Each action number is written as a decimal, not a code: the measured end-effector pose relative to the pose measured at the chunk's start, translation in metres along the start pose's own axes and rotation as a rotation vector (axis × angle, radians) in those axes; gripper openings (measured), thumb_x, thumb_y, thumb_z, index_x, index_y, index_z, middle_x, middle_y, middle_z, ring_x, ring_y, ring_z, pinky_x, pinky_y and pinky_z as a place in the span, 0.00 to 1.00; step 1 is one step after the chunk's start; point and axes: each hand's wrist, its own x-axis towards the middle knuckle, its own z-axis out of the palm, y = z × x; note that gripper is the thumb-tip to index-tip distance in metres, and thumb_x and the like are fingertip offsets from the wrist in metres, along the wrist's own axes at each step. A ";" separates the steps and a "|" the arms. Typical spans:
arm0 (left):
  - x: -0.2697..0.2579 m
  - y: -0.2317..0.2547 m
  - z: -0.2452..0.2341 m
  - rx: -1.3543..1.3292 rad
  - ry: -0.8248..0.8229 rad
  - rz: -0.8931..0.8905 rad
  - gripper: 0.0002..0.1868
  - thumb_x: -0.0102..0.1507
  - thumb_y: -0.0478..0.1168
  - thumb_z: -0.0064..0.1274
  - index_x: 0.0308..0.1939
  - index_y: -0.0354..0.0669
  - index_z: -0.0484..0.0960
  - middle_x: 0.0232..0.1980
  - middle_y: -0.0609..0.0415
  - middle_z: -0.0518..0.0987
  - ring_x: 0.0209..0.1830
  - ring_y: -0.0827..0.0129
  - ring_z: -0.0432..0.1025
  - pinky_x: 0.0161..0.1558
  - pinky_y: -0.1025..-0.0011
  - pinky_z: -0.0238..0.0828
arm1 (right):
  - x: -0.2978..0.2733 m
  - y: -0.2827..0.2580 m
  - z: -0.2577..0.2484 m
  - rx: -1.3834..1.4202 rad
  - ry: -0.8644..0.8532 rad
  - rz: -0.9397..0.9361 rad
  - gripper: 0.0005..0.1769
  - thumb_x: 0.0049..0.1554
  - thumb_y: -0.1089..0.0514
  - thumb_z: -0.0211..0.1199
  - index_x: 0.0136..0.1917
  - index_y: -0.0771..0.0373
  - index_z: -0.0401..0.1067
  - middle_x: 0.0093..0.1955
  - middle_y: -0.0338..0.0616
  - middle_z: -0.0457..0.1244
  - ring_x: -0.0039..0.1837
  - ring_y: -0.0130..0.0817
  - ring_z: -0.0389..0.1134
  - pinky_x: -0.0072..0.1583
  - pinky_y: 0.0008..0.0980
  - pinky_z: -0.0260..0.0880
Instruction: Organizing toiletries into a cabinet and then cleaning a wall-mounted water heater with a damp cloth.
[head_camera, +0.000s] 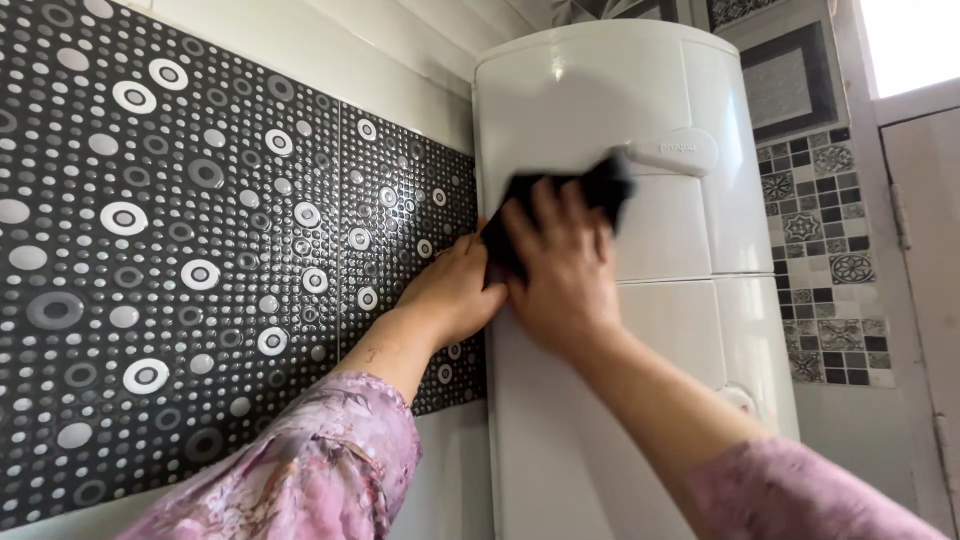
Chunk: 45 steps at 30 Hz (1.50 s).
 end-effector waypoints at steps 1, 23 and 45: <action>0.003 -0.005 0.002 -0.003 0.002 0.000 0.46 0.61 0.48 0.49 0.78 0.37 0.46 0.82 0.42 0.51 0.78 0.50 0.54 0.74 0.62 0.51 | -0.008 -0.001 0.000 -0.003 0.000 -0.002 0.44 0.53 0.44 0.64 0.80 0.48 0.53 0.84 0.51 0.41 0.83 0.54 0.36 0.77 0.58 0.34; -0.002 0.002 -0.010 0.099 -0.118 -0.007 0.67 0.53 0.57 0.69 0.78 0.35 0.37 0.81 0.39 0.48 0.80 0.50 0.49 0.75 0.62 0.49 | -0.112 0.172 0.009 0.293 0.095 0.429 0.47 0.58 0.42 0.62 0.84 0.56 0.50 0.86 0.55 0.43 0.86 0.55 0.40 0.81 0.50 0.38; -0.001 -0.003 0.025 -0.022 0.132 0.013 0.49 0.52 0.43 0.65 0.73 0.38 0.56 0.67 0.38 0.70 0.68 0.44 0.66 0.66 0.59 0.66 | -0.095 0.002 -0.008 0.172 -0.042 0.029 0.43 0.61 0.38 0.57 0.85 0.52 0.55 0.89 0.57 0.37 0.87 0.60 0.27 0.81 0.62 0.23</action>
